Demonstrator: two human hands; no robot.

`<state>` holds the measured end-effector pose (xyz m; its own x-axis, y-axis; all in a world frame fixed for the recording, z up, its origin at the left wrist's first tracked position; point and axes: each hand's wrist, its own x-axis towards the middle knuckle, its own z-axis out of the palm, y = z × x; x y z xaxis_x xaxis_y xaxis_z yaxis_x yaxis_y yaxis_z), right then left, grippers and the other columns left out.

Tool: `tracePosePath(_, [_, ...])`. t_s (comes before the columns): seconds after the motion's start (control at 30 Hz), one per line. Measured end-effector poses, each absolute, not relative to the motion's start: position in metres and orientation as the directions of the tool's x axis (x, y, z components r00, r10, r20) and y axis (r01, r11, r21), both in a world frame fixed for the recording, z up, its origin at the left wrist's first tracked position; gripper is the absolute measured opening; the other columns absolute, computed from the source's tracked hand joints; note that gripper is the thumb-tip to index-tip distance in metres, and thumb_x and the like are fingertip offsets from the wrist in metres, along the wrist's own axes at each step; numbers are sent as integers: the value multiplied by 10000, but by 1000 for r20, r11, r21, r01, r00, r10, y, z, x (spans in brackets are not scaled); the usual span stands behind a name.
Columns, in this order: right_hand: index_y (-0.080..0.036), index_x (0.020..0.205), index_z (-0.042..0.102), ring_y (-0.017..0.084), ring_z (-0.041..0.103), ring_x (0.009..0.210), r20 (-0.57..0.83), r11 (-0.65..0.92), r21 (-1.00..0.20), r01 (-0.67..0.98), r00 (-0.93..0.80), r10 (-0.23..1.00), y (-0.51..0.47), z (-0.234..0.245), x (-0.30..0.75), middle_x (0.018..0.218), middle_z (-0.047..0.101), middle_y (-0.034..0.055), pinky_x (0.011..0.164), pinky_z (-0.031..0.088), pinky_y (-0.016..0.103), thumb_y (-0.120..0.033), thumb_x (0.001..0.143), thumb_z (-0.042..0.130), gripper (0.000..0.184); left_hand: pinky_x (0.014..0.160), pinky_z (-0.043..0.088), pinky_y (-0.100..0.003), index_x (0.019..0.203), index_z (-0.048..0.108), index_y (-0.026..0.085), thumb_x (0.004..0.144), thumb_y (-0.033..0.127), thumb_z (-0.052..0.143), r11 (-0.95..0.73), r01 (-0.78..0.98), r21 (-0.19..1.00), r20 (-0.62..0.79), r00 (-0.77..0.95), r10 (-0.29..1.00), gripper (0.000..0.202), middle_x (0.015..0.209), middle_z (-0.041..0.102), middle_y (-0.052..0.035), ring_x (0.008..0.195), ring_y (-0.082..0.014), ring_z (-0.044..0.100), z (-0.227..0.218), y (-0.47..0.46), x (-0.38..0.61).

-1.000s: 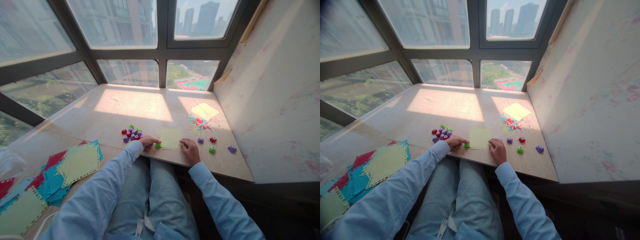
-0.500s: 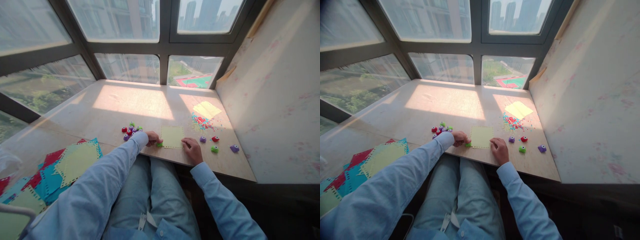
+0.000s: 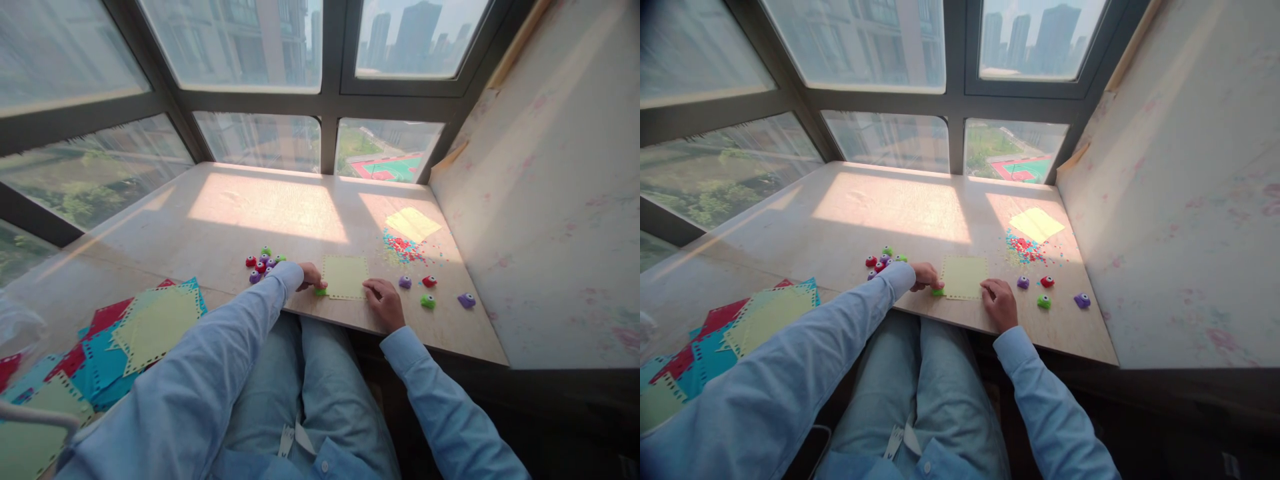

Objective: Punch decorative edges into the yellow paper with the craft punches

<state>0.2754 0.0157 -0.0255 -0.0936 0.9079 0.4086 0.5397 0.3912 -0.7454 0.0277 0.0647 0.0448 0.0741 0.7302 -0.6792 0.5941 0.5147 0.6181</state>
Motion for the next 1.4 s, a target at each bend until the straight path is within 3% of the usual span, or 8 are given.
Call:
tracePosePath(0.17, [-217, 872, 725, 262, 634, 955, 416, 397, -741, 542, -94, 905, 16, -27, 276, 957, 727, 96, 907, 492, 449, -282, 839, 535, 204, 409, 154, -231, 568, 498, 201, 535, 465, 880, 544, 606, 581, -758, 160, 632, 465, 416, 310, 75, 376, -66, 238, 46, 56, 11])
tracePosePath(0.4, [-199, 875, 727, 261, 635, 950, 425, 407, -725, 555, -104, 899, 17, -27, 277, 950, 727, 104, 902, 496, 438, -282, 836, 538, 211, 389, 200, -217, 751, 602, 180, 627, 434, 823, 435, 504, 746, -582, 176, 794, 358, 476, 404, 74, 394, -61, 274, 43, 40, 1])
tracePosePath(0.5, [-203, 877, 728, 260, 635, 958, 425, 402, -722, 563, -98, 900, 17, -27, 277, 958, 728, 102, 907, 494, 443, -283, 837, 535, 213, 444, 318, -228, 822, 676, 162, 726, 358, 735, 251, 683, 686, -451, 127, 884, 226, 552, 523, 35, 436, -86, 390, 50, 32, -3])
tracePosePath(0.63, [-213, 873, 729, 261, 636, 956, 417, 391, -722, 571, -91, 904, 16, -27, 277, 960, 730, 95, 906, 493, 452, -288, 836, 539, 209, 657, 432, -247, 858, 721, 168, 817, 251, 614, 97, 817, 568, -259, 65, 964, 141, 719, 656, -42, 711, -168, 602, 61, 18, -6])
tracePosePath(0.83, [-221, 884, 735, 265, 640, 962, 408, 381, -726, 572, -87, 909, 16, -27, 277, 966, 733, 92, 908, 496, 459, -299, 837, 548, 208, 798, 464, -312, 1150, 682, 201, 862, 409, 603, 35, 932, 362, -190, 37, 981, 364, 896, 727, -100, 913, -257, 664, 60, -6, -9])
tracePosePath(1.0, [-219, 882, 736, 263, 645, 958, 410, 381, -727, 572, -83, 908, 15, -26, 277, 967, 732, 92, 906, 502, 457, -308, 840, 554, 207, 871, 472, -294, 1163, 686, 222, 882, 339, 574, 40, 923, 382, -109, 2, 994, 323, 1028, 738, -90, 999, -237, 670, 55, -8, -21])
tracePosePath(1.17, [-212, 886, 737, 263, 644, 963, 407, 380, -727, 572, -87, 909, 15, -25, 277, 970, 731, 99, 909, 504, 456, -311, 846, 555, 211, 864, 485, -297, 1186, 673, 191, 888, 331, 569, 88, 905, 417, -38, -79, 996, 345, 1012, 742, -95, 958, -236, 682, 57, -6, -39])
tracePosePath(1.4, [-217, 898, 740, 266, 646, 964, 406, 379, -720, 581, -90, 909, 14, -24, 277, 973, 732, 98, 905, 507, 465, -319, 850, 557, 215, 766, 481, -287, 1142, 673, 213, 864, 382, 605, 151, 932, 330, -46, -144, 989, 332, 921, 740, -72, 878, -229, 682, 60, -11, -43])
